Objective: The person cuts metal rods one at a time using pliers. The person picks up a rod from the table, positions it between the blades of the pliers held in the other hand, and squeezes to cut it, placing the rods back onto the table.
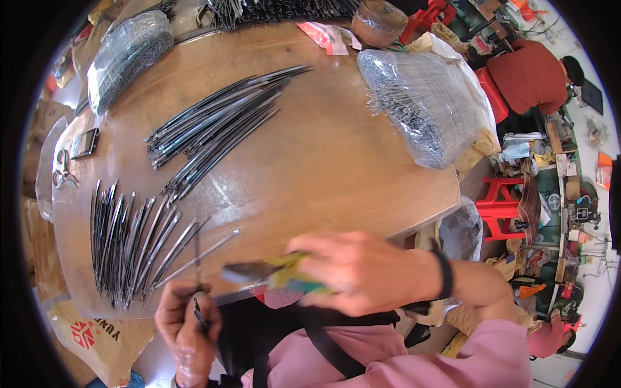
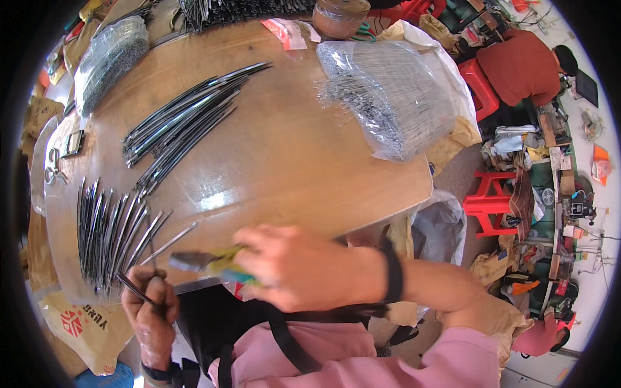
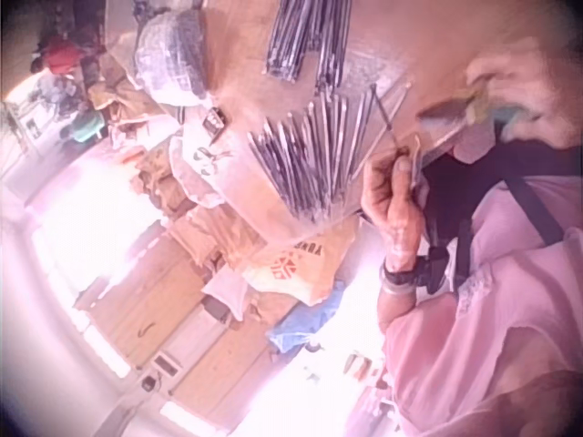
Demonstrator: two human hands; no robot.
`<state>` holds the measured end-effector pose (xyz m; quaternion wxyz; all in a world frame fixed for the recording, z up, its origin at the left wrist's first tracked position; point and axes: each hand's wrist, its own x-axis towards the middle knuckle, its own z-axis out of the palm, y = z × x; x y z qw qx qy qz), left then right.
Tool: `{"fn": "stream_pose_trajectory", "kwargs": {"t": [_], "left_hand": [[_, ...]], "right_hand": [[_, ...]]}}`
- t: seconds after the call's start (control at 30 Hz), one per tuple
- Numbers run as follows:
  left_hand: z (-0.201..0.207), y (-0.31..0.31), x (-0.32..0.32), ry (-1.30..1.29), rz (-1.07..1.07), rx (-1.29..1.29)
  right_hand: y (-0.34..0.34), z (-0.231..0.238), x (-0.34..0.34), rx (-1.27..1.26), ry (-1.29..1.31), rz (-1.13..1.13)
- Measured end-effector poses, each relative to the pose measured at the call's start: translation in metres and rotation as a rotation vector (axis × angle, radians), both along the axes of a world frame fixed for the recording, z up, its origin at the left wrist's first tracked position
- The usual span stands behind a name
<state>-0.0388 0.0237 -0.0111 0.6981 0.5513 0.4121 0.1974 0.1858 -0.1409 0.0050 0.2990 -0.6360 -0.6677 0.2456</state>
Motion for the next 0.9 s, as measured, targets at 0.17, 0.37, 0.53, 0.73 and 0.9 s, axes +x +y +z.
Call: {"fn": "stream_pose_trajectory", "kwargs": {"t": [0.17,0.37,0.53,0.73,0.9], "left_hand": [[-0.008,0.043,-0.034,0.311,0.148,0.466],[-0.009,0.057,-0.011,0.674,-0.316,1.378],[0.012,0.069,-0.004,0.625,-0.213,1.297],[0.019,0.086,0.067,0.300,-0.307,1.262],[-0.008,0.102,0.102,0.520,-0.531,1.573]], "right_hand": [[-0.018,0.030,0.079,0.147,-0.639,-0.366],[-0.016,0.021,0.111,0.227,-0.985,-0.354],[-0.016,0.035,0.094,0.282,-0.782,-0.464],[-0.032,0.035,0.092,0.373,-0.828,-0.486],[-0.055,0.039,0.104,0.444,-0.961,-0.531]]}}
